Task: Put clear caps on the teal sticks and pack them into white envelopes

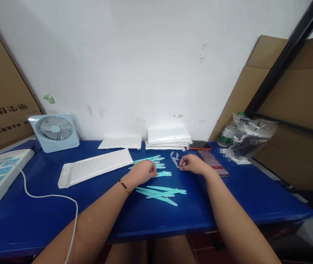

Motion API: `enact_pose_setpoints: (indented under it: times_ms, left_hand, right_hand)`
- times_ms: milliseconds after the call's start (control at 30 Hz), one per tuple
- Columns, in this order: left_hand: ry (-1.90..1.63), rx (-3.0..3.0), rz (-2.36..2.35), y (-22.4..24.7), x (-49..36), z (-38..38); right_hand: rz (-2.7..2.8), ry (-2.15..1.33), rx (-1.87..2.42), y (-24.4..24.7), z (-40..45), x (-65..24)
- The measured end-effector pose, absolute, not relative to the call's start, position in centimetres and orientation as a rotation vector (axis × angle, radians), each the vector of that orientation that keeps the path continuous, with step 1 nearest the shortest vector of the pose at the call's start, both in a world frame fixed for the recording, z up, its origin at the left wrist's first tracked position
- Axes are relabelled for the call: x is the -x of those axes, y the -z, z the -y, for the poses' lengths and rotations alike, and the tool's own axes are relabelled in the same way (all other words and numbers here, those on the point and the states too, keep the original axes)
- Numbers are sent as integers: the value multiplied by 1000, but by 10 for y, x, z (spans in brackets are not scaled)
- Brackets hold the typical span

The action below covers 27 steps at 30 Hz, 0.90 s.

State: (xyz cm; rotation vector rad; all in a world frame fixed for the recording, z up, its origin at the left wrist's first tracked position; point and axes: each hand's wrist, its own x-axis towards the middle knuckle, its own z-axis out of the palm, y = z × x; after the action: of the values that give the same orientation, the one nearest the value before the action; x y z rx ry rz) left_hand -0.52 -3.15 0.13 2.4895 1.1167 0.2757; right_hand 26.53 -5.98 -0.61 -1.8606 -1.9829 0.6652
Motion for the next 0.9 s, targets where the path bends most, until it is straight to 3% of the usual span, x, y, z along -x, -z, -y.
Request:
enact_pose_setpoints:
  times_ms: [333,900]
  left_hand:
    - [-321,-2410,-1134,4,5,27]
    - [-328,-2549,-969,-1,4,30]
  right_hand:
    - [2025,-863,1571,11,60,-241]
    - [2034,-893,1535,7,66,-234]
